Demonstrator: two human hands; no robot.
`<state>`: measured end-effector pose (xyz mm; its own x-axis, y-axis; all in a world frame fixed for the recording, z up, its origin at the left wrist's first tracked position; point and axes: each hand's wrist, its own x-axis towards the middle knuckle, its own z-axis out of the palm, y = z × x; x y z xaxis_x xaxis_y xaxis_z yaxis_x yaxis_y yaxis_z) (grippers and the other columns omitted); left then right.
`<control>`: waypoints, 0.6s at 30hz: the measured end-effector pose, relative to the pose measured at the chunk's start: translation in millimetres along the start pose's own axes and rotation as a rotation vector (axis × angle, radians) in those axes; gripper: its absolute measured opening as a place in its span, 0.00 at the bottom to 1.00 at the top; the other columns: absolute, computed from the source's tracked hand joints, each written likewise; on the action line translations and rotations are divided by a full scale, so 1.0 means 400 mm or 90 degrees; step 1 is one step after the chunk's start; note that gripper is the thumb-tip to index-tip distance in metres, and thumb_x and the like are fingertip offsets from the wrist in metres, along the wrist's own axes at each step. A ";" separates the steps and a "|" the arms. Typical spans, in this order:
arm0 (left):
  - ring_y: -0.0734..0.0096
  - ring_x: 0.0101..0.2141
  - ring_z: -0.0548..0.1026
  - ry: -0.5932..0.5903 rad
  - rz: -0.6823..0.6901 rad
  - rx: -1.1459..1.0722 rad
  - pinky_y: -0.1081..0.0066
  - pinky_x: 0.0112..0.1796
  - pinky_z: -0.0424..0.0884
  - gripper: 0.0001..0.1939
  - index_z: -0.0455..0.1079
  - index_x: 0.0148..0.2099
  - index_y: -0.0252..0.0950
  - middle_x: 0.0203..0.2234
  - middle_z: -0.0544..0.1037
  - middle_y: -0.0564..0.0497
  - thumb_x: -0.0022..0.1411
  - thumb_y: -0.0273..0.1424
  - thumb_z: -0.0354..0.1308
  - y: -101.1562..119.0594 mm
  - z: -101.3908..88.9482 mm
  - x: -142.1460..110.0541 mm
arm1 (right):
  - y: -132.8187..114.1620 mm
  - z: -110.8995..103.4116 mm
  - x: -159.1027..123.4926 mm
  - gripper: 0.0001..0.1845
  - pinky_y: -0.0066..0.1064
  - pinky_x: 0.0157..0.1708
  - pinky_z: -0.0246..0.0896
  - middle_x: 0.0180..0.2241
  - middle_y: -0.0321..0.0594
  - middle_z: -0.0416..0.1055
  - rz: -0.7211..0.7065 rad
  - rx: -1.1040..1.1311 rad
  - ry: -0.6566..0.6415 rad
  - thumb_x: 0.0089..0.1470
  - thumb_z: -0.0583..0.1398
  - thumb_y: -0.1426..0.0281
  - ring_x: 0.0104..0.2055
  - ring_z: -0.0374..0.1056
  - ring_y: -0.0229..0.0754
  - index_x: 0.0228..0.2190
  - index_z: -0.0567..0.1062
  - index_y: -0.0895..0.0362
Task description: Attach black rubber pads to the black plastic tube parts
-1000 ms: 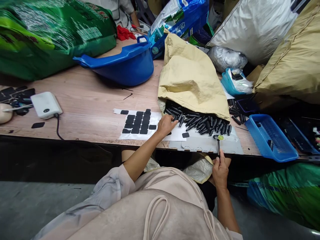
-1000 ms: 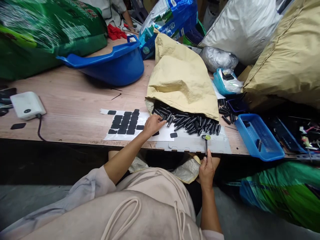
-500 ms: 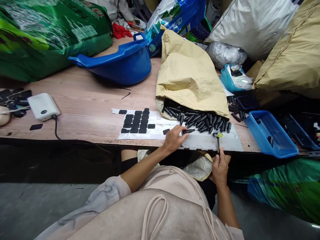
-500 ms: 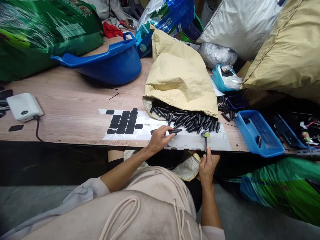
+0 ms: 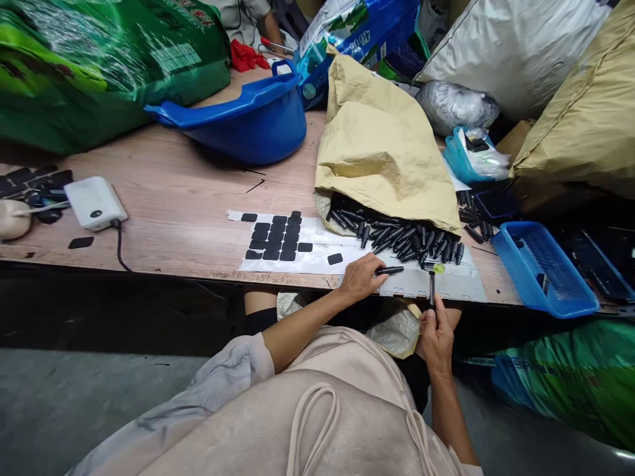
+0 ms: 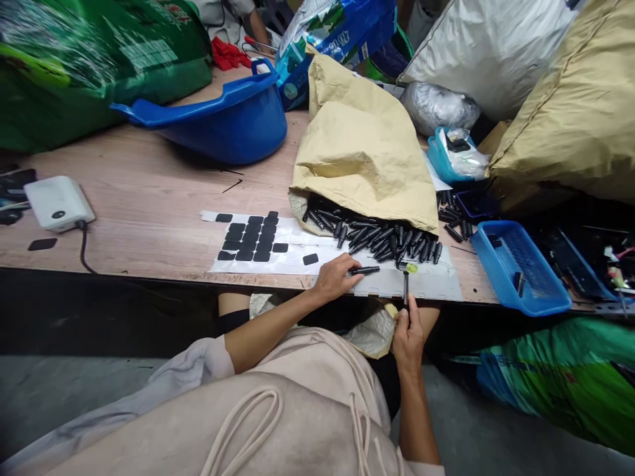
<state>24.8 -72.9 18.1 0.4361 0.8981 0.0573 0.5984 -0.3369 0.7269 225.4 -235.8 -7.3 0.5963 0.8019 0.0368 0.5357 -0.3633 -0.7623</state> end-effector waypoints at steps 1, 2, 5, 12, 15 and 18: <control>0.67 0.43 0.78 -0.008 -0.016 -0.003 0.71 0.45 0.73 0.09 0.78 0.46 0.42 0.42 0.79 0.53 0.63 0.33 0.66 0.004 -0.004 0.003 | -0.011 0.000 -0.012 0.37 0.34 0.38 0.69 0.35 0.43 0.77 -0.013 0.014 -0.017 0.66 0.52 0.53 0.32 0.71 0.41 0.68 0.65 0.60; 0.67 0.43 0.78 -0.017 -0.030 -0.006 0.71 0.44 0.73 0.09 0.79 0.46 0.42 0.41 0.79 0.53 0.62 0.33 0.66 0.009 -0.009 0.006 | -0.024 0.001 -0.023 0.36 0.33 0.38 0.69 0.35 0.43 0.77 -0.029 0.027 -0.035 0.66 0.52 0.53 0.32 0.70 0.40 0.68 0.65 0.60; 0.67 0.42 0.78 -0.053 -0.064 -0.011 0.71 0.43 0.73 0.09 0.80 0.44 0.43 0.40 0.79 0.54 0.61 0.33 0.67 0.018 -0.025 0.014 | -0.063 0.001 -0.049 0.33 0.31 0.38 0.70 0.35 0.41 0.77 -0.079 0.046 -0.085 0.67 0.53 0.56 0.32 0.70 0.38 0.67 0.67 0.58; 0.68 0.41 0.78 -0.082 -0.115 -0.033 0.71 0.42 0.72 0.10 0.80 0.44 0.42 0.40 0.79 0.54 0.59 0.30 0.68 0.032 -0.040 0.027 | -0.124 0.001 -0.055 0.28 0.35 0.49 0.73 0.50 0.48 0.79 -0.162 0.001 -0.133 0.68 0.52 0.59 0.44 0.76 0.41 0.64 0.71 0.56; 0.67 0.42 0.78 -0.086 -0.146 -0.037 0.70 0.42 0.71 0.10 0.80 0.44 0.42 0.41 0.80 0.54 0.59 0.30 0.68 0.037 -0.038 0.031 | -0.131 0.004 -0.056 0.27 0.37 0.55 0.72 0.57 0.48 0.76 -0.211 -0.021 -0.111 0.69 0.53 0.62 0.52 0.76 0.43 0.65 0.70 0.54; 0.67 0.42 0.78 -0.083 -0.158 -0.038 0.70 0.42 0.71 0.09 0.80 0.43 0.42 0.41 0.80 0.54 0.59 0.30 0.68 0.041 -0.035 0.032 | -0.129 0.010 -0.058 0.26 0.38 0.58 0.70 0.59 0.47 0.76 -0.258 -0.062 -0.104 0.69 0.52 0.64 0.56 0.74 0.44 0.65 0.70 0.53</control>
<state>30.8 -63.0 40.3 0.3672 0.9054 -0.2131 0.6582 -0.0910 0.7473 181.6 -233.8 28.6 0.2290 0.9502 0.2115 0.7654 -0.0415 -0.6422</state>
